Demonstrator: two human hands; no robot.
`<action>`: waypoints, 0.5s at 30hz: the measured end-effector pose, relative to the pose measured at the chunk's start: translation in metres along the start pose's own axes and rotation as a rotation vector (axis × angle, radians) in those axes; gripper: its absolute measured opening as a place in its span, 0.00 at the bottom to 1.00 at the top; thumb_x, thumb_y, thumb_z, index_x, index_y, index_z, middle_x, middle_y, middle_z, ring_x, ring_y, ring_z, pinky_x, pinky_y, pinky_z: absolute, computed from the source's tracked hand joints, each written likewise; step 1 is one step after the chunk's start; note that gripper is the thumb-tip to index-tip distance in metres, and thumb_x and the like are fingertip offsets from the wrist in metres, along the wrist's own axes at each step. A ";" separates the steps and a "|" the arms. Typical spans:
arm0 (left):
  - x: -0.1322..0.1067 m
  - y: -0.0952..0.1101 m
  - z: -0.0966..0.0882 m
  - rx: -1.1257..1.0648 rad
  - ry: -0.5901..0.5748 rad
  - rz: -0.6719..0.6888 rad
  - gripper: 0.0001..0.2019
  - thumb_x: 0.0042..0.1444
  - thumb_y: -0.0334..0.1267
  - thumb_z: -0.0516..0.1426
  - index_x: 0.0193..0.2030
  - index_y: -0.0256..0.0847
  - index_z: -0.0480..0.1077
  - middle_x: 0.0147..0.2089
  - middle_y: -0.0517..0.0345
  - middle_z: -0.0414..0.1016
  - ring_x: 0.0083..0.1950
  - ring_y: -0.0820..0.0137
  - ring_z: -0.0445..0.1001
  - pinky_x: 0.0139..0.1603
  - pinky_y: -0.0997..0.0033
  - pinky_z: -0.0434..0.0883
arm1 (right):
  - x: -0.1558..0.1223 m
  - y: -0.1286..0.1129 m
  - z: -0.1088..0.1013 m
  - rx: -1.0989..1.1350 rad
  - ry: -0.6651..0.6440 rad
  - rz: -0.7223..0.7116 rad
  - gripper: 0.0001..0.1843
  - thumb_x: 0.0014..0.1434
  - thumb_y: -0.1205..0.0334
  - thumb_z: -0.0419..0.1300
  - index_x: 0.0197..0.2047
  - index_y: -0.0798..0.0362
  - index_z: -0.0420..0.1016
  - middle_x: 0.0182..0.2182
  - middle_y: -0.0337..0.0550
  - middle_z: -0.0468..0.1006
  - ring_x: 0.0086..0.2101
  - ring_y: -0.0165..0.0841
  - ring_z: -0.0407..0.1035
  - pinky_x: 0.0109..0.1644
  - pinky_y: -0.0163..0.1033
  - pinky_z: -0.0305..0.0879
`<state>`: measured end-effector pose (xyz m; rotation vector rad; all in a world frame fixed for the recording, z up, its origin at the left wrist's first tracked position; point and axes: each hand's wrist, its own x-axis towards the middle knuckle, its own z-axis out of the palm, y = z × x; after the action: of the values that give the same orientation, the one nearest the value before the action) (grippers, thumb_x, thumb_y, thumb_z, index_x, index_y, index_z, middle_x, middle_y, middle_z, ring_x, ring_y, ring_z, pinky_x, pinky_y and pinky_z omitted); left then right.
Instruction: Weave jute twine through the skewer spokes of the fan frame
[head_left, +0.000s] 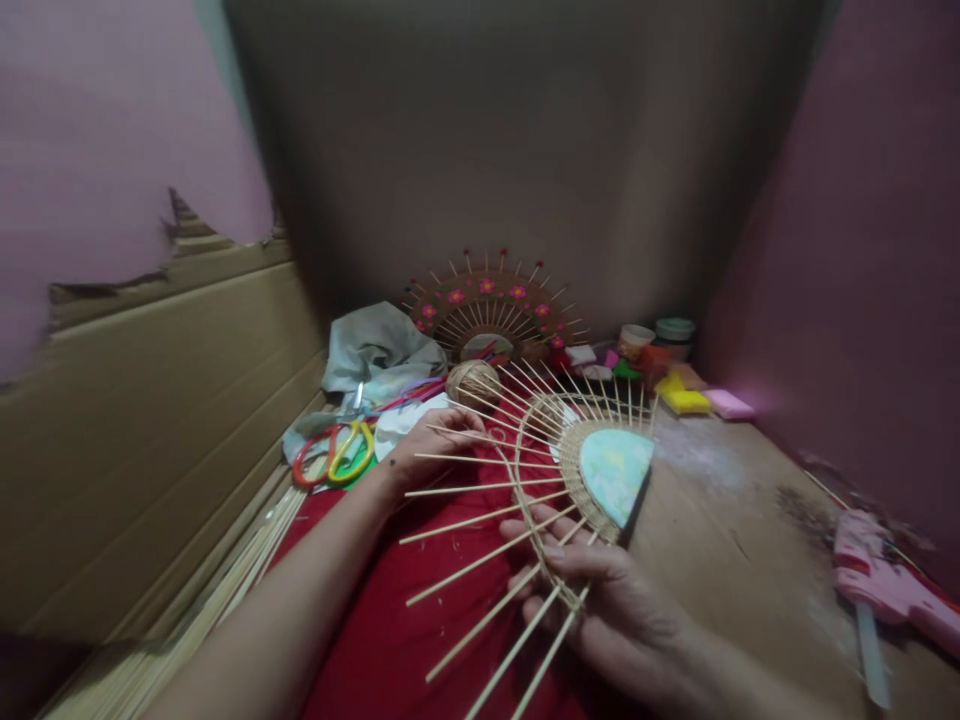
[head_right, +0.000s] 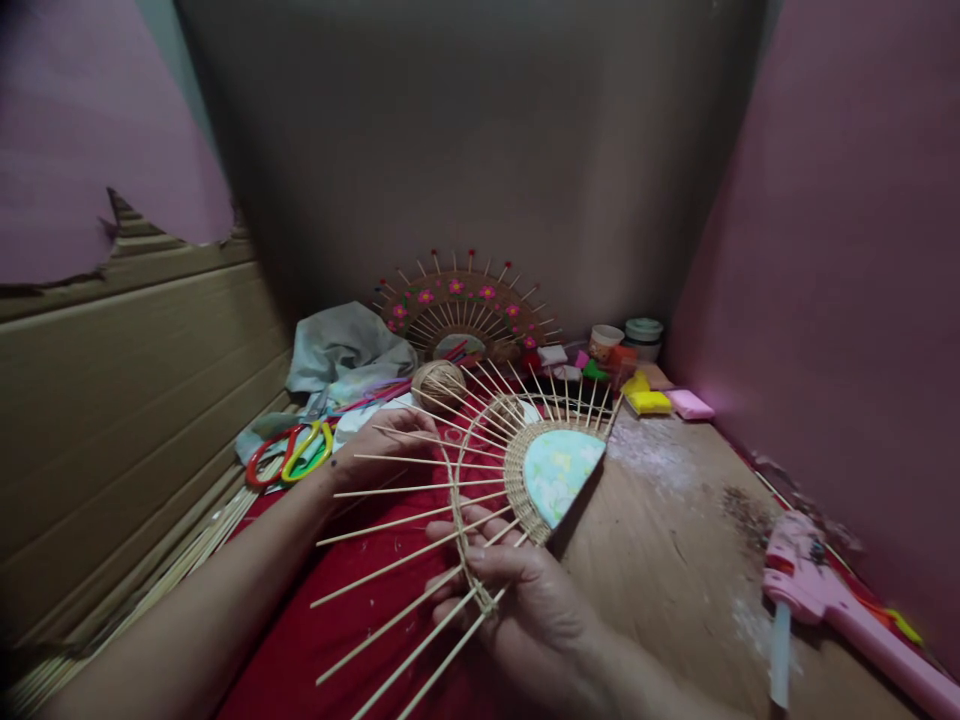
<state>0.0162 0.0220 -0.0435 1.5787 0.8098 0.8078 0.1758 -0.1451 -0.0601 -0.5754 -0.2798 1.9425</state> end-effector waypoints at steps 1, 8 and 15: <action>0.001 0.001 -0.005 0.013 0.012 0.049 0.07 0.41 0.37 0.63 0.27 0.37 0.72 0.31 0.56 0.74 0.29 0.73 0.70 0.32 0.73 0.67 | 0.000 0.000 0.000 0.003 0.001 -0.001 0.38 0.45 0.78 0.56 0.58 0.50 0.50 0.39 0.43 0.76 0.26 0.33 0.72 0.32 0.39 0.67; 0.005 0.005 -0.042 0.001 -0.082 0.047 0.05 0.43 0.35 0.62 0.27 0.35 0.76 0.36 0.48 0.77 0.41 0.65 0.73 0.45 0.68 0.65 | 0.001 0.001 -0.002 0.000 -0.007 -0.006 0.38 0.46 0.77 0.57 0.59 0.50 0.50 0.42 0.46 0.75 0.26 0.33 0.72 0.30 0.39 0.66; 0.001 0.009 -0.048 -0.174 0.014 0.090 0.04 0.45 0.33 0.61 0.26 0.34 0.73 0.27 0.53 0.76 0.31 0.70 0.73 0.39 0.70 0.66 | 0.001 0.001 -0.005 -0.002 -0.026 -0.021 0.36 0.47 0.77 0.57 0.58 0.51 0.52 0.42 0.46 0.75 0.27 0.33 0.72 0.32 0.39 0.67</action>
<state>-0.0232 0.0460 -0.0284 1.4644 0.6638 0.9301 0.1773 -0.1446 -0.0645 -0.5470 -0.3031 1.9311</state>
